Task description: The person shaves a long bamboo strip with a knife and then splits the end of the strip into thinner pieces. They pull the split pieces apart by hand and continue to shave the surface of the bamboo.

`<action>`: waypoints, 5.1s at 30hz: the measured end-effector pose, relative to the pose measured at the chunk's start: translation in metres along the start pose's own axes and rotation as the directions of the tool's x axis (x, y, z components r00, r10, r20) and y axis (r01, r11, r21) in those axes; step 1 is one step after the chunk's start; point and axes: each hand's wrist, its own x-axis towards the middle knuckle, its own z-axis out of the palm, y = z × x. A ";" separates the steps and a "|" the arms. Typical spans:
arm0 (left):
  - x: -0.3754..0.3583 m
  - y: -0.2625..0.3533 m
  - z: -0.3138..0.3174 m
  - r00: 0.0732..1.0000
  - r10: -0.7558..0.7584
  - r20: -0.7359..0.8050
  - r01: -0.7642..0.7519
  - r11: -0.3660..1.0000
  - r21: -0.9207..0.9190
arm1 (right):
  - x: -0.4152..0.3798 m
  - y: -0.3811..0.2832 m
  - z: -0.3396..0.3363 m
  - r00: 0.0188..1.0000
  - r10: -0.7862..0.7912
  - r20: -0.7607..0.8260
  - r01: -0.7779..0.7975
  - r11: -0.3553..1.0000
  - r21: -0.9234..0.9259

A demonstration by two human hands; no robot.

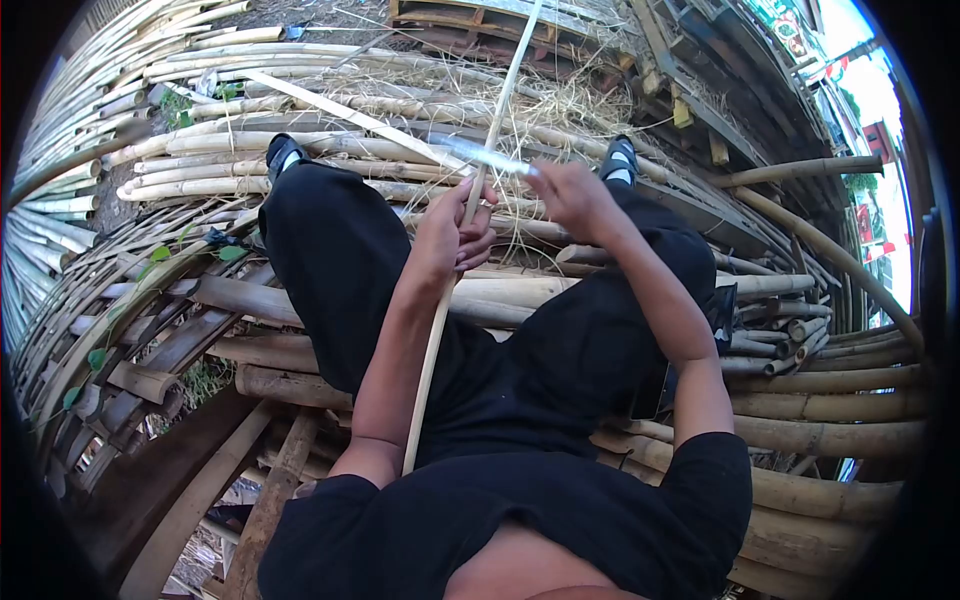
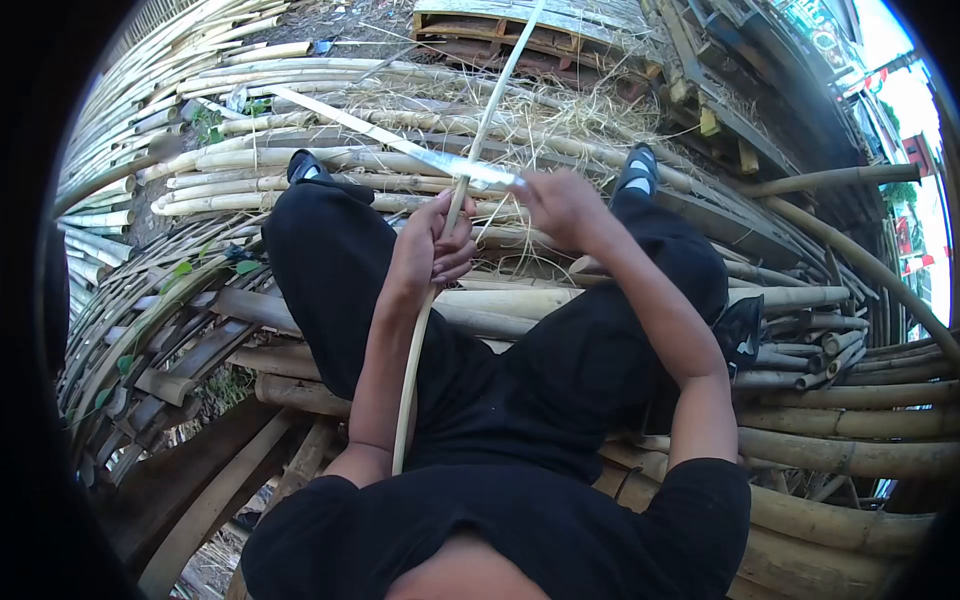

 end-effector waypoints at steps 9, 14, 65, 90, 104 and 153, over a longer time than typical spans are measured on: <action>0.004 -0.003 -0.001 0.988 0.079 -0.131 -0.041 0.963 0.266 | 0.007 0.004 0.005 0.998 0.012 -0.056 -0.017 0.996 -0.088; 0.001 -0.004 -0.002 0.992 0.050 -0.118 -0.025 0.978 0.208 | -0.001 -0.007 0.008 0.997 0.071 -0.004 -0.071 0.996 0.054; 0.007 -0.015 -0.004 0.990 0.006 -0.143 0.020 0.984 0.178 | 0.000 0.018 0.020 0.994 0.067 -0.081 -0.071 0.996 -0.050; 0.010 -0.013 -0.006 0.989 0.038 -0.141 -0.006 0.976 0.217 | 0.006 0.028 0.018 0.991 -0.081 -0.106 0.059 0.979 -0.195; 0.012 -0.017 -0.006 0.985 0.022 -0.171 0.020 0.971 0.239 | 0.007 0.035 0.034 0.979 -0.096 -0.178 0.067 0.985 -0.161; 0.015 -0.022 -0.009 0.993 0.028 -0.116 0.012 0.946 0.325 | -0.012 0.010 0.032 0.978 0.086 -0.191 -0.084 0.996 0.023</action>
